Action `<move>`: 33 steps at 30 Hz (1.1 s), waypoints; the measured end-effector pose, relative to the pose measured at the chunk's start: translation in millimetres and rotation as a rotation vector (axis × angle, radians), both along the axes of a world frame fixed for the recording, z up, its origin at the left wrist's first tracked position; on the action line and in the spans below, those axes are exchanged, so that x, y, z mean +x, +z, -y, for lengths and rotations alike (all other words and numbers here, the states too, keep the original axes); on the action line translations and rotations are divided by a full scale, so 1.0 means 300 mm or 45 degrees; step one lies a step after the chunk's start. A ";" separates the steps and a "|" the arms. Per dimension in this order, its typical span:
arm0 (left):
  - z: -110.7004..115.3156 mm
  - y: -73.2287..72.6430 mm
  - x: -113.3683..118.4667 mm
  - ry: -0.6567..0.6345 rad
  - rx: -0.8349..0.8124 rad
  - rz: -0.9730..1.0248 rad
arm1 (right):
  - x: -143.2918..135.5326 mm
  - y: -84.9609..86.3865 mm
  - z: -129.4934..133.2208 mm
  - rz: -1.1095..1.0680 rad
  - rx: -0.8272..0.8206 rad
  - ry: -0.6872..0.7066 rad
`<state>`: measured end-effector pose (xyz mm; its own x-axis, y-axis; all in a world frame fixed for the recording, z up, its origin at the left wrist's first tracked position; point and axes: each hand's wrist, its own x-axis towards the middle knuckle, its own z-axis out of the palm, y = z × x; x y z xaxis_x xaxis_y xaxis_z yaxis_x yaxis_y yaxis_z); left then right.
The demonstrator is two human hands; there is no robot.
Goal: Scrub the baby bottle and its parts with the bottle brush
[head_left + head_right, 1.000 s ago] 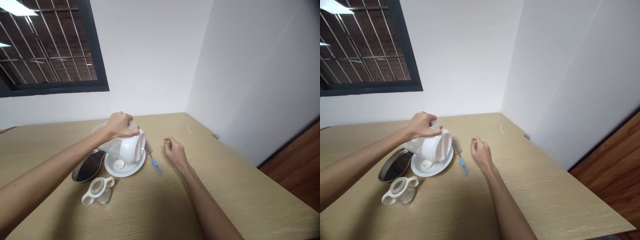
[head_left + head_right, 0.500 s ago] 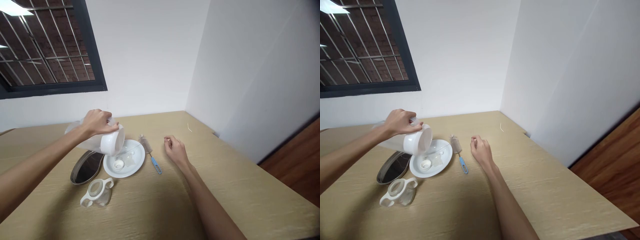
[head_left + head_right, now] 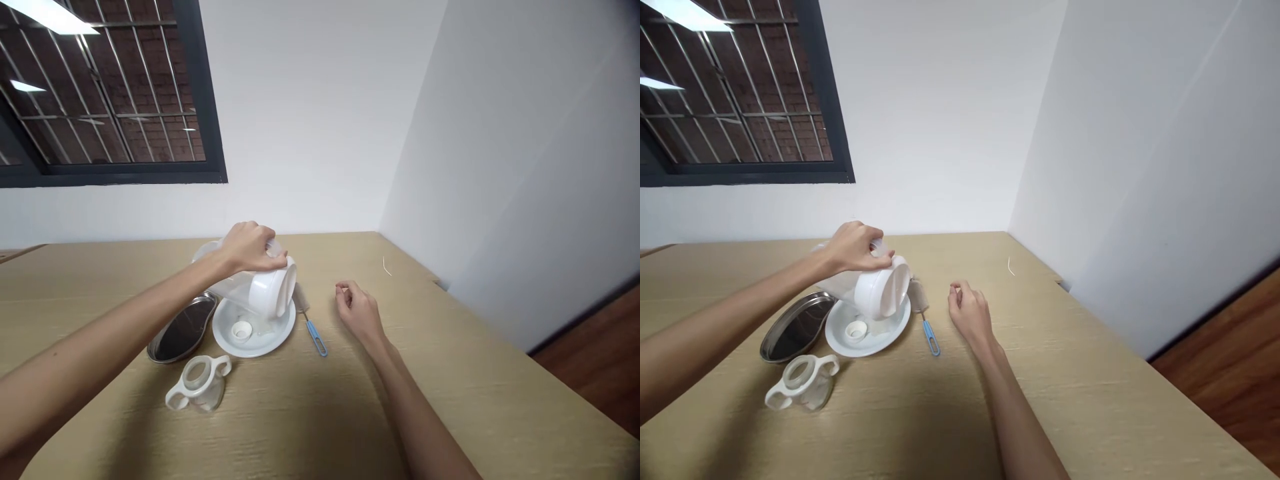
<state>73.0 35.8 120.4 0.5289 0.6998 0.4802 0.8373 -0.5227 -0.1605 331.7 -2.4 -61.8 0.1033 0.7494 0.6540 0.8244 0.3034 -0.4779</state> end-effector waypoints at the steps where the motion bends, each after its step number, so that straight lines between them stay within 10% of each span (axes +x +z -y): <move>1: -0.008 0.002 -0.006 0.009 0.011 -0.007 | 0.000 0.002 0.001 0.001 0.002 0.000; 13: 0.012 0.044 -0.254 0.241 0.044 -0.046 | -0.024 0.031 0.016 0.014 -0.004 0.015; 25: -0.046 -0.023 -0.097 0.128 0.002 0.045 | -0.021 0.033 0.019 0.077 0.005 0.002; 33: -0.070 0.013 -0.193 0.297 0.071 -0.047 | -0.032 0.024 0.017 0.091 -0.014 0.024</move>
